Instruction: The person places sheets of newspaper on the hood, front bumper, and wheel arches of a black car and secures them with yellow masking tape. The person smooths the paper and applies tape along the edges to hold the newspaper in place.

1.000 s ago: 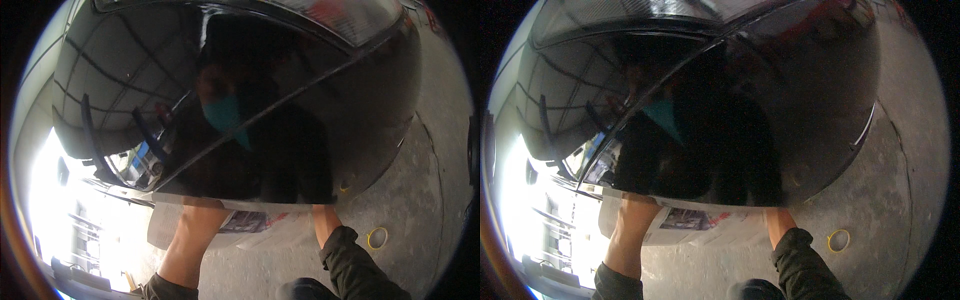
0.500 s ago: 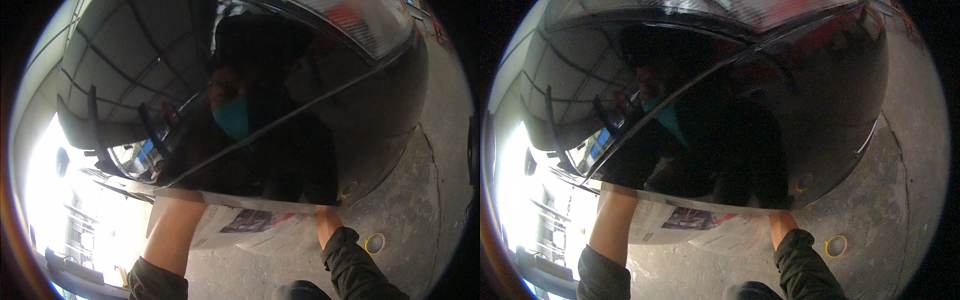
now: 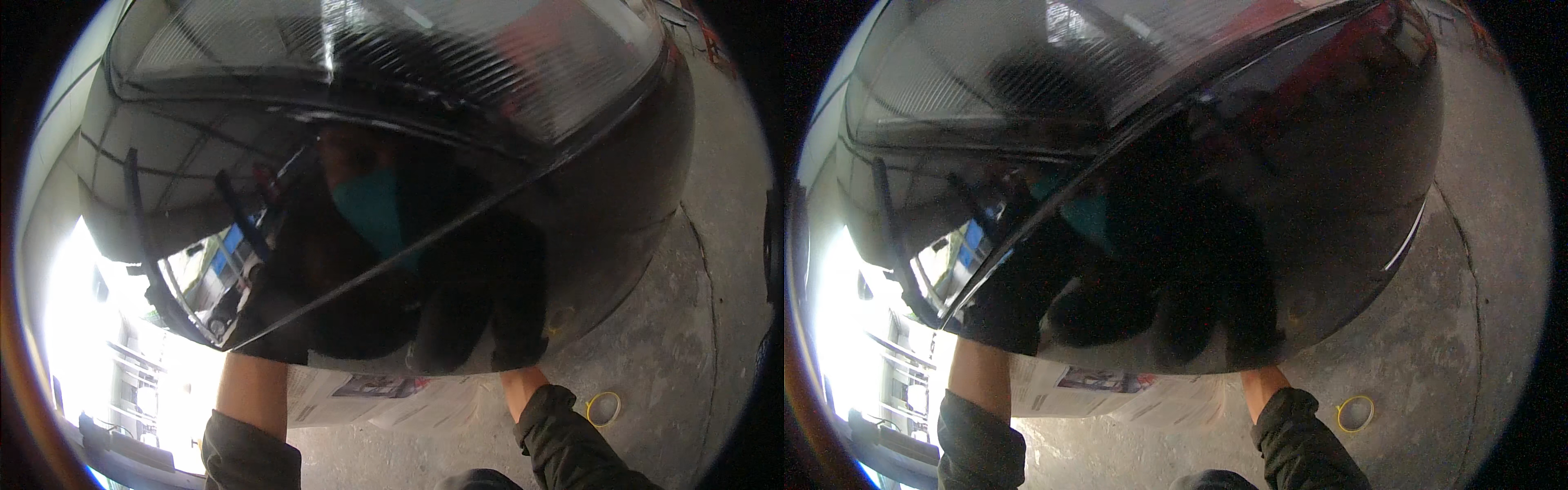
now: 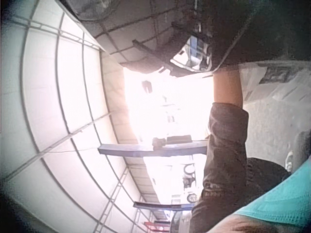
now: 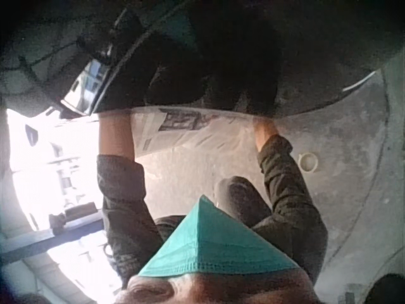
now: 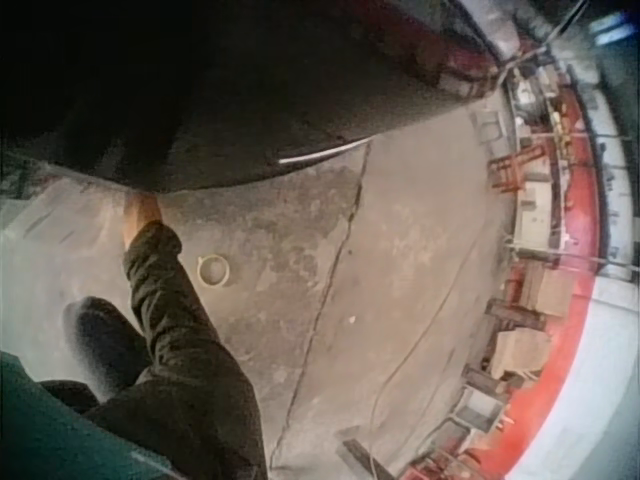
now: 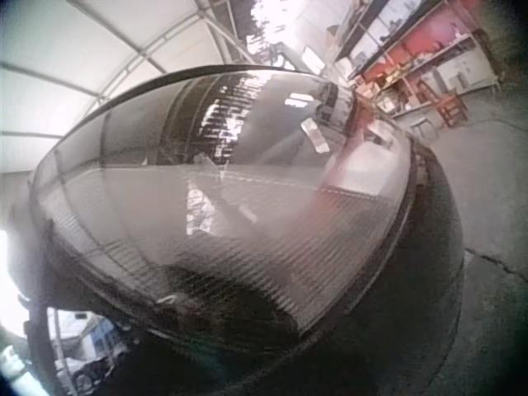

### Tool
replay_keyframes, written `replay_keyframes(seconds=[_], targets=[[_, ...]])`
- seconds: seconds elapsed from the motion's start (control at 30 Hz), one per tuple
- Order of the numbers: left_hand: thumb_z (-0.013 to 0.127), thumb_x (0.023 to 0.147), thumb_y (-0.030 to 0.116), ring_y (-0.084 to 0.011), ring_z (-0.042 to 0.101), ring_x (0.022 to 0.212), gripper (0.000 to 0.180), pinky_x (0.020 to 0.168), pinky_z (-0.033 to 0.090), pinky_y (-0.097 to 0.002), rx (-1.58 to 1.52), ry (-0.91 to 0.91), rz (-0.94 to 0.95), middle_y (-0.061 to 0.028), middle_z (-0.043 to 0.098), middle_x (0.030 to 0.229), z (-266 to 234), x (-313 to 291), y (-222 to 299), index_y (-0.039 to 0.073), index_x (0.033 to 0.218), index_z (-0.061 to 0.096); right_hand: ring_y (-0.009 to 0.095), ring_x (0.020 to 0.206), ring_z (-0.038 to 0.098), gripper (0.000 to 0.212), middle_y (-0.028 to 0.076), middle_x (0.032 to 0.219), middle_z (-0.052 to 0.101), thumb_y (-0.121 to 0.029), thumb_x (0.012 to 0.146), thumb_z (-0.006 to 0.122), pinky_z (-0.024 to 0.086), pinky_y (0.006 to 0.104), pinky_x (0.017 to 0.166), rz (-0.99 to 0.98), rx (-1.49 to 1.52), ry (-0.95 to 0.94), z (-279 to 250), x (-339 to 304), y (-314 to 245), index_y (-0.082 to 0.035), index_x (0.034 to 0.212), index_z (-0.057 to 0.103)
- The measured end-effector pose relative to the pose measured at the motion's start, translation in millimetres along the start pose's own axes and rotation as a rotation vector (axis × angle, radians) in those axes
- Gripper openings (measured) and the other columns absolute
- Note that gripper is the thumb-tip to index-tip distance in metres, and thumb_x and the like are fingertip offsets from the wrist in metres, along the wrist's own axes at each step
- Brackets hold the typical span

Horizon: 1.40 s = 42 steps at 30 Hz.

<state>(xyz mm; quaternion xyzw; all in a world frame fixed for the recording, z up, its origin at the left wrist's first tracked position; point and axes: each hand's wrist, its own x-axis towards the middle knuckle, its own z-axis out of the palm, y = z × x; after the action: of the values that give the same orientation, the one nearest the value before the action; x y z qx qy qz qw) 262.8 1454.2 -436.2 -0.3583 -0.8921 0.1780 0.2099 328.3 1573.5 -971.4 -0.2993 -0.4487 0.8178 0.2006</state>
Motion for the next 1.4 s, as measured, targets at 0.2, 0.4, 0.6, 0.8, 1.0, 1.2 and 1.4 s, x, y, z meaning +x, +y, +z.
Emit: replay_keyframes(seconds=[0.2, 0.4, 0.6, 0.8, 1.0, 1.2, 1.4], targets=[[0.079, 0.082, 0.029, -0.0367, 0.057, 0.120, 0.044, 0.103, 0.045, -0.0495, -0.003, -0.007, -0.009, -0.0162, 0.062, 0.127, -5, -5, 1, 0.013, 0.122, 0.069, 0.022, 0.108, 0.062, 0.026, 0.012, 0.118, 0.066, -0.008, 0.096, 0.063, 0.051, 0.0344, 0.087, 0.016, -0.007, -0.020, -8, -5, -1, -0.002, 0.121, 0.062], [0.079, 0.083, 0.029, -0.0369, 0.056, 0.121, 0.045, 0.104, 0.044, -0.0496, -0.005, 0.002, -0.021, -0.0163, 0.061, 0.129, -5, -10, 0, 0.013, 0.123, 0.068, 0.023, 0.108, 0.063, 0.026, 0.012, 0.118, 0.066, -0.009, 0.096, 0.064, 0.051, 0.0345, 0.087, 0.016, -0.035, -0.040, -16, -8, -2, -0.002, 0.121, 0.063], [0.078, 0.083, 0.028, -0.0371, 0.055, 0.123, 0.046, 0.105, 0.044, -0.0496, -0.007, 0.024, -0.028, -0.0163, 0.061, 0.131, -1, -7, -2, 0.013, 0.125, 0.067, 0.023, 0.108, 0.063, 0.026, 0.012, 0.118, 0.066, -0.009, 0.095, 0.064, 0.051, 0.0346, 0.086, 0.010, -0.051, -0.042, -20, -11, -4, -0.002, 0.120, 0.063], [0.078, 0.084, 0.028, -0.0374, 0.054, 0.125, 0.047, 0.106, 0.044, -0.0497, -0.006, 0.032, -0.026, -0.0163, 0.060, 0.132, 3, -8, 4, 0.013, 0.127, 0.067, 0.023, 0.107, 0.063, 0.025, 0.012, 0.118, 0.067, -0.010, 0.095, 0.064, 0.052, 0.0347, 0.086, 0.002, -0.042, -0.041, -15, -5, -1, -0.002, 0.119, 0.064], [0.078, 0.084, 0.028, -0.0376, 0.054, 0.126, 0.048, 0.106, 0.043, -0.0498, 0.003, 0.031, -0.026, -0.0163, 0.059, 0.134, 6, -1, -2, 0.014, 0.128, 0.066, 0.023, 0.107, 0.064, 0.025, 0.012, 0.117, 0.067, -0.010, 0.095, 0.065, 0.052, 0.0348, 0.086, -0.007, -0.038, -0.038, -5, 6, 8, -0.002, 0.119, 0.065], [0.078, 0.085, 0.028, -0.0378, 0.053, 0.128, 0.049, 0.107, 0.043, -0.0499, 0.012, 0.028, -0.031, -0.0164, 0.058, 0.136, 14, 12, -13, 0.014, 0.130, 0.065, 0.023, 0.106, 0.064, 0.025, 0.012, 0.117, 0.067, -0.010, 0.095, 0.065, 0.052, 0.0349, 0.085, -0.024, -0.044, -0.052, 10, 21, 12, -0.002, 0.118, 0.065], [0.077, 0.085, 0.028, -0.0381, 0.052, 0.129, 0.050, 0.108, 0.042, -0.0500, 0.043, 0.022, -0.036, -0.0164, 0.058, 0.138, 23, 27, -17, 0.014, 0.131, 0.064, 0.023, 0.106, 0.065, 0.024, 0.012, 0.117, 0.068, -0.011, 0.095, 0.066, 0.052, 0.0350, 0.085, -0.053, -0.066, -0.081, 21, 40, 29, -0.002, 0.118, 0.066]])
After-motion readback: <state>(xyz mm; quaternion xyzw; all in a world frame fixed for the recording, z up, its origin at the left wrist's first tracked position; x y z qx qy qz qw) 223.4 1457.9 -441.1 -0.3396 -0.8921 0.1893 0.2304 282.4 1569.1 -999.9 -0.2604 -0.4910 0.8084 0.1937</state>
